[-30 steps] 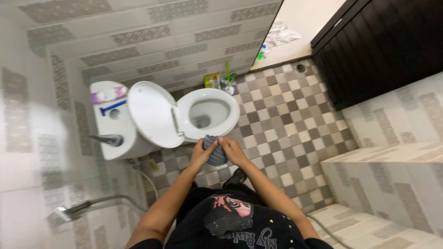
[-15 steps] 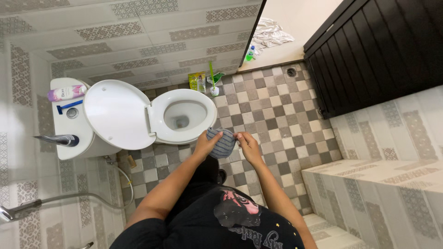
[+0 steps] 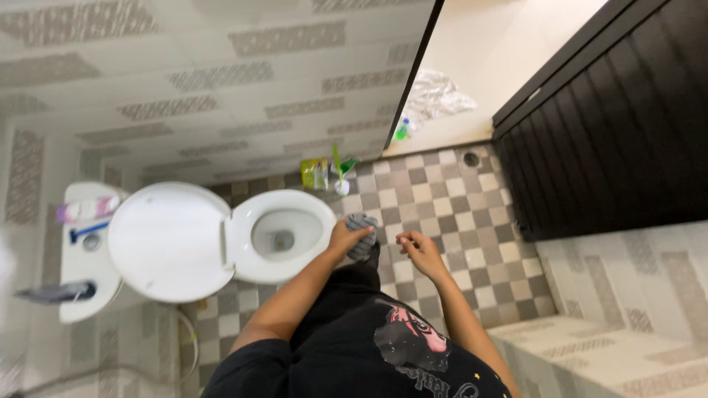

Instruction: The person turns on the shower faucet to wet a cloth, pours liquid from a bottle onto a sponge, and scrubs the shower fixture with the sponge.

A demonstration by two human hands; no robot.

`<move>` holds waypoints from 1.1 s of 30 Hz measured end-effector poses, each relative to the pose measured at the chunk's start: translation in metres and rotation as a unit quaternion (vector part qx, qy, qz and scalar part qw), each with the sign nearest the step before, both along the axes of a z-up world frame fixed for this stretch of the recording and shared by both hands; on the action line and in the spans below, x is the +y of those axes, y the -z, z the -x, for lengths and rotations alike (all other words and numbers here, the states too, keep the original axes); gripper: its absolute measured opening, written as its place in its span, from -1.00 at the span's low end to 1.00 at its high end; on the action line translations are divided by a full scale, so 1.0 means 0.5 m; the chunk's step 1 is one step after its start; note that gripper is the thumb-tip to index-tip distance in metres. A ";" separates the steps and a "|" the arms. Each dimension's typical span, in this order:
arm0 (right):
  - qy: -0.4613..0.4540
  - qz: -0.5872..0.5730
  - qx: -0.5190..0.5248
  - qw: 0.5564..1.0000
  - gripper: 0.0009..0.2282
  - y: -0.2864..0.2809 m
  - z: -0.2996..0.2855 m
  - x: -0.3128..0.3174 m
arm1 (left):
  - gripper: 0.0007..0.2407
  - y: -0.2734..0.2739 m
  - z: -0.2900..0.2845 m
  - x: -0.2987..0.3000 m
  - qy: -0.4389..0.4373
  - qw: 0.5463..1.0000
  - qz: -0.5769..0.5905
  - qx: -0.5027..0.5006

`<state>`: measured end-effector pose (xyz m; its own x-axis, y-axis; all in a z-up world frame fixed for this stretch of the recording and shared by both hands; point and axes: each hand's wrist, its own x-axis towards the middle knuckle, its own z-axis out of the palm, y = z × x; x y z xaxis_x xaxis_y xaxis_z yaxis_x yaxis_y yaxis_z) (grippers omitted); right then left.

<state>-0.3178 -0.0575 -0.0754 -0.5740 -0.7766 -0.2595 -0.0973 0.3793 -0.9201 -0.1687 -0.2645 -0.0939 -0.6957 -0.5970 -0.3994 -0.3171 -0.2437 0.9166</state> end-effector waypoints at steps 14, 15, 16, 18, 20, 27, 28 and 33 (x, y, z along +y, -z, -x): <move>-0.013 0.008 0.010 1.000 -0.79 -0.182 0.490 -0.213 | -0.75 0.016 0.568 -0.105 0.014 0.999 0.046 0.019; -0.014 0.011 -0.004 1.000 -0.79 -0.183 0.521 -0.215 | -0.76 0.028 0.596 -0.106 0.008 0.999 0.037 0.026; -0.019 0.012 -0.019 1.000 -0.79 -0.184 0.555 -0.216 | -0.76 0.041 0.626 -0.103 0.000 0.999 0.027 0.034; -0.045 0.013 -0.025 0.999 -0.78 -0.187 0.631 -0.228 | -0.76 0.070 0.685 -0.106 -0.008 0.999 0.032 0.024; -0.074 0.007 -0.029 0.997 -0.78 -0.184 0.707 -0.235 | -0.74 0.091 0.744 -0.102 -0.037 0.998 0.042 -0.002; -0.145 0.007 -0.024 0.989 -0.82 -0.128 1.011 -0.277 | -0.69 0.140 0.971 -0.076 -0.130 0.987 0.072 -0.056; -0.144 -0.004 0.001 0.990 -0.82 -0.106 1.049 -0.290 | -0.69 0.157 0.999 -0.077 -0.136 0.986 0.070 -0.059; -0.131 -0.020 0.017 0.991 -0.83 0.101 1.184 -0.363 | -0.66 0.321 1.115 -0.104 -0.169 0.979 0.094 -0.069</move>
<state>-0.9095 -0.2392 -0.1257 -0.3630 -0.8900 -0.2759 -0.2288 0.3722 -0.8995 -0.7259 -0.3166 -0.2543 -0.3923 -0.8563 -0.3360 -0.3715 -0.1867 0.9095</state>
